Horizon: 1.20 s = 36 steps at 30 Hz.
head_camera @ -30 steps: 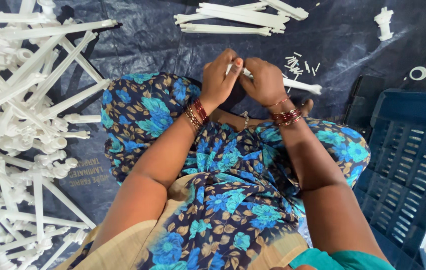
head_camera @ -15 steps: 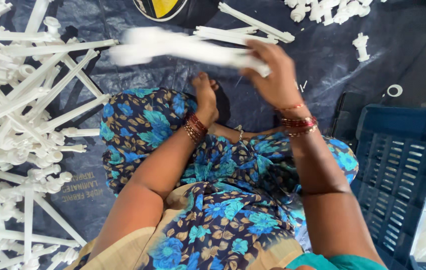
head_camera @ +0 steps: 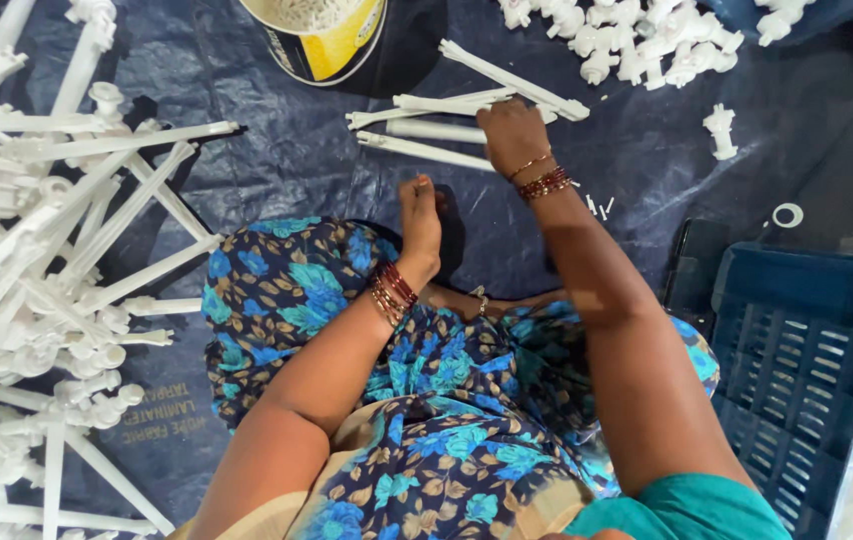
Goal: The person sits on a tarp and assembles white plastic components by hand. They pick up a long plastic rod and a small connector piece, then press them together to form a single unit. The assembled parts are placed into a nearby pile.
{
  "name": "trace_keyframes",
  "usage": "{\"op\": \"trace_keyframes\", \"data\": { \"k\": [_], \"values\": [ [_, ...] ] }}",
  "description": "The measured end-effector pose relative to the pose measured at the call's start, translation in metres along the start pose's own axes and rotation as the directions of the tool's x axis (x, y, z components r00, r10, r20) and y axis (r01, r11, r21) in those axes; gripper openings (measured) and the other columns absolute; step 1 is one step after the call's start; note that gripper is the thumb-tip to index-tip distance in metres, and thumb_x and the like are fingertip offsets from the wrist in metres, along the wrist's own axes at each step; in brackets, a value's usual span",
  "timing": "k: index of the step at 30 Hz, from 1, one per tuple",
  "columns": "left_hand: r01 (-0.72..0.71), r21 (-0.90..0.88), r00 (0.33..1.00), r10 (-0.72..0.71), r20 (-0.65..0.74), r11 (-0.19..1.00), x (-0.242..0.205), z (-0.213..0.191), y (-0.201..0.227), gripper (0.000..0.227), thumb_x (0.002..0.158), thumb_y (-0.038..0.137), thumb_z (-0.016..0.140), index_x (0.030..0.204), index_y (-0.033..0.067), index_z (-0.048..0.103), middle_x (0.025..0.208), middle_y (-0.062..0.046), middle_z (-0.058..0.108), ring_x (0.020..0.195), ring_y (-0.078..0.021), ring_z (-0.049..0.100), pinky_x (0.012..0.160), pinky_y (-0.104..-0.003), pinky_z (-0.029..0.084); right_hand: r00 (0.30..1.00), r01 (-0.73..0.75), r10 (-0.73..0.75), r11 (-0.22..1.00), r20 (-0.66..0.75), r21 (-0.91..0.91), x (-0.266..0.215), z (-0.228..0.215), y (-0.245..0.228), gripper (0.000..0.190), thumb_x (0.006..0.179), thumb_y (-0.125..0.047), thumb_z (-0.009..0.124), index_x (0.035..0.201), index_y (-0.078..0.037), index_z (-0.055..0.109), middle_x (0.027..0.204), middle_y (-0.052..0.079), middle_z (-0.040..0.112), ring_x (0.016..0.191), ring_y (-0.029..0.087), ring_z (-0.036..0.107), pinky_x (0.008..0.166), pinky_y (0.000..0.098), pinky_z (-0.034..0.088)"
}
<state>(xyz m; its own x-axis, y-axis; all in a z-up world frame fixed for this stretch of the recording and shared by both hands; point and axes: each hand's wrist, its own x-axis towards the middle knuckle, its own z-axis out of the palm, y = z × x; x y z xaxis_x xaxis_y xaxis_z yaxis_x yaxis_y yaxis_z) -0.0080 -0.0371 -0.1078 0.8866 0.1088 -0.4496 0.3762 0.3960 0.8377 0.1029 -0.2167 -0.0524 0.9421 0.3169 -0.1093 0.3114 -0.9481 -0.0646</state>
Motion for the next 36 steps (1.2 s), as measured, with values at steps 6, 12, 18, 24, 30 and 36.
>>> {"op": "trace_keyframes", "data": {
  "k": [6,12,18,24,30,36],
  "values": [
    [0.002,-0.022,0.999,-0.002,0.032,1.0,-0.008,0.004,0.003,0.033,0.107,0.042,0.053,0.111,0.0089,0.053,0.087,-0.001,0.058,0.077,-0.01,0.054,0.075,-0.028,0.048,0.938,-0.067,0.125,0.981,-0.324,0.182,0.011,-0.005,0.066,0.037,0.079,-0.003,0.066,0.116,-0.003,0.066,0.119,0.02,0.062,0.107,0.041,0.065,0.093,0.0478,0.053],
    [0.132,0.035,0.991,-0.133,0.028,0.991,-0.008,0.003,0.015,0.033,0.105,0.046,0.052,0.111,0.0131,0.054,0.087,0.002,0.059,0.071,-0.0069,0.055,0.065,-0.025,0.044,0.816,-0.49,0.479,0.87,-0.324,0.052,0.025,-0.008,0.166,0.043,0.076,-0.029,0.084,0.11,-0.007,0.07,0.105,0.026,0.065,0.092,0.046,0.064,0.077,0.0534,0.052],
    [0.146,0.032,0.988,-0.148,0.054,0.989,-0.003,0.005,0.018,0.034,0.103,0.047,0.053,0.113,0.0142,0.055,0.088,0.002,0.059,0.071,-0.0068,0.056,0.064,-0.025,0.044,0.89,-0.396,0.409,0.913,-0.204,0.101,-0.004,-0.007,0.129,0.023,0.088,-0.025,0.083,0.101,-0.009,0.073,0.094,0.017,0.073,0.089,0.043,0.067,0.076,0.0514,0.053],
    [0.148,-0.027,0.947,-0.134,0.291,0.989,-0.016,0.012,0.056,0.04,0.098,0.042,0.06,0.129,0.0183,0.053,0.108,0.005,0.064,0.089,-0.0051,0.062,0.076,-0.024,0.05,0.835,-0.521,0.436,0.427,0.337,0.739,-0.065,-0.08,0.011,0.039,0.09,-0.028,0.074,0.124,-0.011,0.064,0.097,0.01,0.074,0.078,0.019,0.071,0.055,0.0322,0.058],
    [0.147,-0.187,0.855,-0.03,0.518,0.971,-0.028,0.015,0.068,0.045,0.092,0.03,0.075,0.126,0.0094,0.055,0.112,-0.006,0.069,0.095,-0.0122,0.068,0.08,-0.028,0.054,0.828,-0.534,0.271,0.119,0.49,0.837,-0.134,-0.098,-0.08,0.035,0.1,-0.022,0.06,0.133,-0.013,0.054,0.102,0.003,0.073,0.07,0.013,0.073,0.052,0.0235,0.053],
    [0.032,-0.126,0.917,0.021,0.399,0.991,-0.016,0.003,0.05,0.039,0.093,0.025,0.075,0.12,0.0065,0.054,0.099,-0.005,0.064,0.086,-0.016,0.069,0.076,-0.029,0.056,0.882,-0.118,0.472,0.193,0.013,0.974,-0.147,-0.103,-0.057,0.045,0.099,-0.004,0.06,0.137,-0.01,0.036,0.104,0.01,0.066,0.074,0.013,0.068,0.06,0.0244,0.055]
  ]
}}
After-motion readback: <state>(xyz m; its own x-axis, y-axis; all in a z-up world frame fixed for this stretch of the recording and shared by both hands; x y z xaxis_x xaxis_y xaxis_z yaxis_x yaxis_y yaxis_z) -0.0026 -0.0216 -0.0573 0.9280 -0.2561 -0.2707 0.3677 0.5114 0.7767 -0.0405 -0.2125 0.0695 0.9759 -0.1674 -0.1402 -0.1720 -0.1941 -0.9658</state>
